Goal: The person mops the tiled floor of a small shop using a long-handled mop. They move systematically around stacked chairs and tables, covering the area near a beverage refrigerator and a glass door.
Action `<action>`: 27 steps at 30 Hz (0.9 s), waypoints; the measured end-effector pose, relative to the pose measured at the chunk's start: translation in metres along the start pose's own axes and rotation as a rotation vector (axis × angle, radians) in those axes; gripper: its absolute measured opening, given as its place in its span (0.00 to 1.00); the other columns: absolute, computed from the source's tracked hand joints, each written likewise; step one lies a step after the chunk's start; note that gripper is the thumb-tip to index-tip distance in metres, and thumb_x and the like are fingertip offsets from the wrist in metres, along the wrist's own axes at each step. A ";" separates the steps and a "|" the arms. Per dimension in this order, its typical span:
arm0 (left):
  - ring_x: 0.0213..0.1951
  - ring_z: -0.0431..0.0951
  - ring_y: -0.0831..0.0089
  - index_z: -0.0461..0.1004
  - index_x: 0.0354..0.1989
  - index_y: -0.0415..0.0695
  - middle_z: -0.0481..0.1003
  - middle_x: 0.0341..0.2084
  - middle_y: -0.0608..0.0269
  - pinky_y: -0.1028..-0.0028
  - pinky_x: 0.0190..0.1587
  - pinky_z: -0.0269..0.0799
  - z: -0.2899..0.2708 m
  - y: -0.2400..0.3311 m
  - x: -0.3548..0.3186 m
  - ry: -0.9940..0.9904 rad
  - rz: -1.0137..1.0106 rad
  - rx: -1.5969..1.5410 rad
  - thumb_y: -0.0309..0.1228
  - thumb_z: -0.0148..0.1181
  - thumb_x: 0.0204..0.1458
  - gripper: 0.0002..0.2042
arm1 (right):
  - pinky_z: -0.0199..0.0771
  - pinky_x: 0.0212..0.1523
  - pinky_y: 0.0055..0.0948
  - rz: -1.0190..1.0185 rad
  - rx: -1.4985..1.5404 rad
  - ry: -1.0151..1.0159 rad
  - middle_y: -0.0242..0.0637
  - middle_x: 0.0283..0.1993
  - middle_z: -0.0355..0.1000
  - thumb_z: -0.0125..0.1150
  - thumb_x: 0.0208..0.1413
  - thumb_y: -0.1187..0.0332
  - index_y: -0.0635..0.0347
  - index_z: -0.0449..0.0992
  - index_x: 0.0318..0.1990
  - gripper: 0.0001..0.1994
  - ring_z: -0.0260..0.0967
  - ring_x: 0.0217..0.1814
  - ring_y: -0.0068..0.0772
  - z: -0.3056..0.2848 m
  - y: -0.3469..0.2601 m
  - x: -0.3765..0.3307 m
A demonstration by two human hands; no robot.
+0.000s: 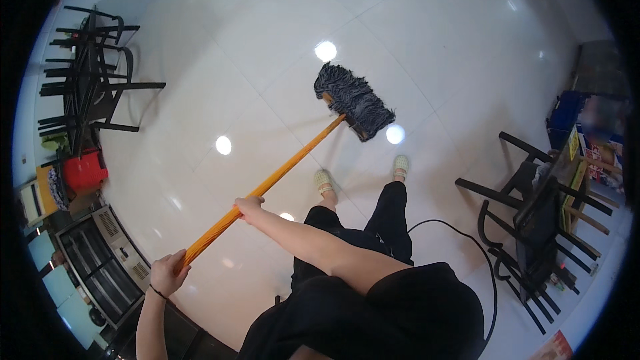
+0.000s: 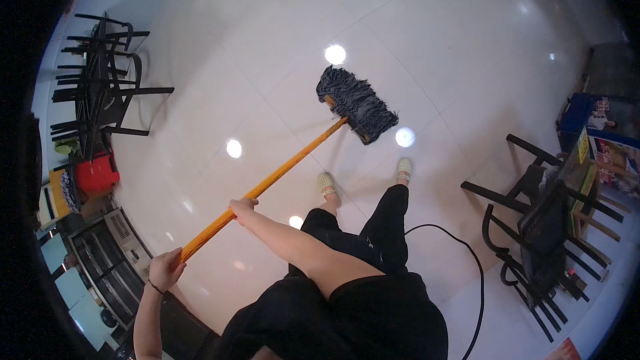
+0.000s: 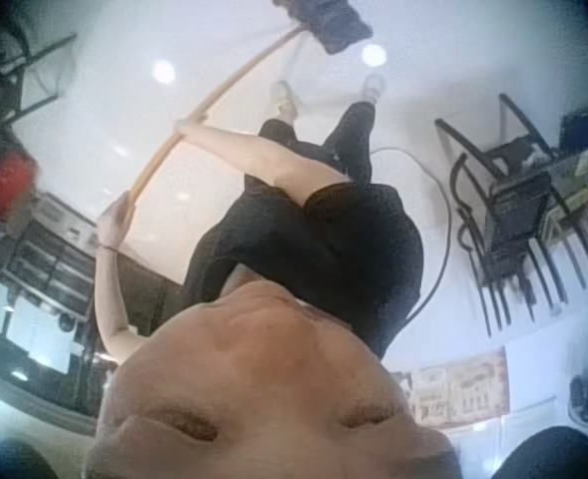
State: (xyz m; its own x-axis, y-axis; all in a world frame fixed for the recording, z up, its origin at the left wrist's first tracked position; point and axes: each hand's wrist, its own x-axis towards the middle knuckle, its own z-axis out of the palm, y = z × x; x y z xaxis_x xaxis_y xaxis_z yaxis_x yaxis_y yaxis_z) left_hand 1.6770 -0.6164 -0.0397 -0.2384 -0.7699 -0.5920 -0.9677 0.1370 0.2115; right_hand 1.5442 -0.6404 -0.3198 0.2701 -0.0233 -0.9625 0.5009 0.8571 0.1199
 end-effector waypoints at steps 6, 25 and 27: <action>0.21 0.72 0.60 0.68 0.37 0.42 0.71 0.20 0.55 0.68 0.24 0.68 -0.026 0.077 0.074 0.044 0.087 0.067 0.29 0.59 0.35 0.16 | 0.70 0.34 0.37 -0.140 0.107 -0.051 0.44 0.36 0.59 0.54 0.36 0.79 0.60 0.40 0.43 0.30 0.65 0.31 0.33 -0.048 -0.092 -0.017; 0.19 0.70 0.58 0.66 0.36 0.45 0.69 0.16 0.55 0.64 0.22 0.65 0.144 0.465 0.360 0.298 0.231 -0.424 0.31 0.52 0.42 0.11 | 0.61 0.18 0.28 -0.853 -0.107 0.272 0.34 0.16 0.58 0.51 0.40 0.70 0.60 0.63 0.19 0.06 0.58 0.16 0.29 -0.457 -0.489 -0.040; 0.19 0.70 0.58 0.65 0.39 0.44 0.69 0.16 0.55 0.65 0.22 0.66 0.156 0.459 0.342 0.354 0.264 -0.552 0.31 0.51 0.43 0.14 | 0.60 0.13 0.29 -0.828 0.087 0.420 0.35 0.15 0.57 0.50 0.41 0.73 0.62 0.62 0.23 0.04 0.56 0.13 0.29 -0.471 -0.498 -0.028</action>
State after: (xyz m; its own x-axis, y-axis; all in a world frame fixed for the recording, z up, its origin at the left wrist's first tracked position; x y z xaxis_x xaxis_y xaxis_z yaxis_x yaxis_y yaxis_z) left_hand 1.1388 -0.7193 -0.2662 -0.3283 -0.9236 -0.1979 -0.6760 0.0834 0.7322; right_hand 0.8997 -0.8242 -0.4670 -0.5119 -0.4070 -0.7565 0.4654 0.6088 -0.6425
